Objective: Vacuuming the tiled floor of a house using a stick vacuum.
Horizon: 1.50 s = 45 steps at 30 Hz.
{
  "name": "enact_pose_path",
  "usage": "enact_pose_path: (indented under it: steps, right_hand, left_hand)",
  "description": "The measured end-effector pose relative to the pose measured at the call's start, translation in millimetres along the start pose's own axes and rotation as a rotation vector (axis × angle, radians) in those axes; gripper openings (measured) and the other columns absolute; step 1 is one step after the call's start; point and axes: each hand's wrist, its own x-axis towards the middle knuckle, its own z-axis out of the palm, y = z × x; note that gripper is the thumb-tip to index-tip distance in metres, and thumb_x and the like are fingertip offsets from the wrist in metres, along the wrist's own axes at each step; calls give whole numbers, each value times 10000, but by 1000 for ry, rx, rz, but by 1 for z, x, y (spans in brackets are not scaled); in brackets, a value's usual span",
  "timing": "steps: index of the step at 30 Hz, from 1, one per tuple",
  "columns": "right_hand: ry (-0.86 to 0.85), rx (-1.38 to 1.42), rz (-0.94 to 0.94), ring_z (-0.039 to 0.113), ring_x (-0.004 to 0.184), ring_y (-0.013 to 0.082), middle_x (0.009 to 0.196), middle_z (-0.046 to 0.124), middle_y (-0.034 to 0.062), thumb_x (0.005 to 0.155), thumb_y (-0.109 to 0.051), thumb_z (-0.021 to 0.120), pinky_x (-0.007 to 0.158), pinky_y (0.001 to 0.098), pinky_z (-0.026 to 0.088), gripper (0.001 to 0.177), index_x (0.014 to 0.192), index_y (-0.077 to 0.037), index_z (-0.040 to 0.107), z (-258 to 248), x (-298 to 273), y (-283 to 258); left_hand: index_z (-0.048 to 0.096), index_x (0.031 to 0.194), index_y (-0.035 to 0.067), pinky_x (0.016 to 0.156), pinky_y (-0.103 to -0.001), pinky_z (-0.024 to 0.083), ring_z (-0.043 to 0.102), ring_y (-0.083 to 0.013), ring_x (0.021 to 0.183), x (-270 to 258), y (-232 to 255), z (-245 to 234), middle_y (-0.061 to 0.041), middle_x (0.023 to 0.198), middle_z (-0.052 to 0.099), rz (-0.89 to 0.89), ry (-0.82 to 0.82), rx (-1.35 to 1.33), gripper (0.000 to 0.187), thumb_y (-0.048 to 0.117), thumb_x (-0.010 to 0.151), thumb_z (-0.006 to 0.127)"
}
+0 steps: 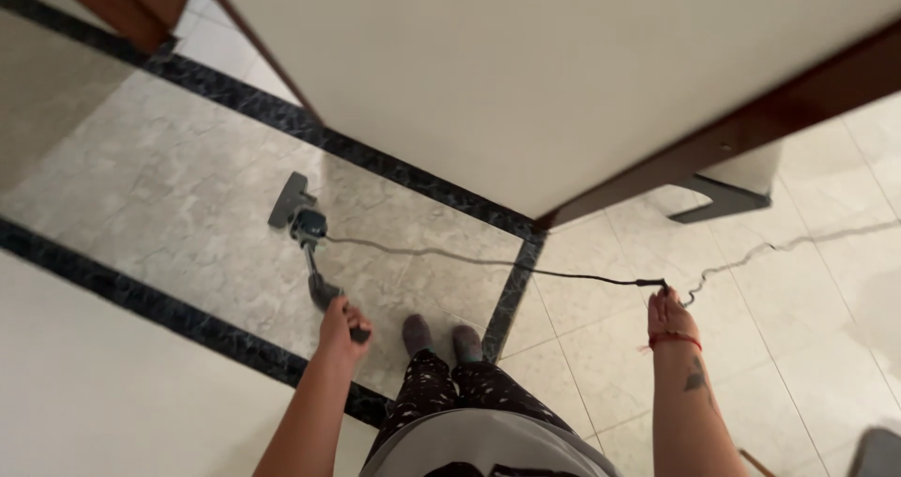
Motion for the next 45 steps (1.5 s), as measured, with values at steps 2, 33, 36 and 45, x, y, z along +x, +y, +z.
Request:
enact_pose_path:
  steps: [2, 33, 36, 45]
  right_hand:
    - [-47, 185, 121, 723, 1054, 201, 1163, 737, 94, 1031, -63, 611, 1042, 401, 572, 283, 1306, 2, 618, -2, 7, 6]
    - [52, 137, 242, 667, 812, 219, 825, 662, 53, 1083, -158, 394, 1066, 552, 533, 316, 989, -13, 659, 153, 54, 24]
    - [-99, -28, 334, 701, 919, 231, 926, 710, 73, 1061, -186, 322, 1115, 538, 509, 350, 1072, -11, 624, 152, 88, -5]
    - [-73, -137, 415, 701, 889, 167, 857, 708, -1, 1055, -221, 374, 987, 573, 523, 386, 1053, -65, 727, 150, 85, -88]
  left_hand:
    - [374, 798, 184, 459, -315, 341, 299, -101, 491, 21, 15, 5, 45, 624, 302, 0, -76, -18, 362, 366, 1024, 591]
    - [558, 624, -13, 416, -420, 432, 473, -276, 404, -1, -99, 26, -140, 509, 490, 183, 374, -4, 848, 807, 839, 521]
    - [446, 566, 23, 405, -380, 385, 382, -231, 388, -84, -138, 77, -101, 513, 428, 66, 415, -44, 872, 838, 865, 524]
    - [467, 614, 128, 373, -411, 254, 195, -227, 381, 32, -192, 86, -64, 503, 331, 130, 288, -456, 558, 533, 996, 511]
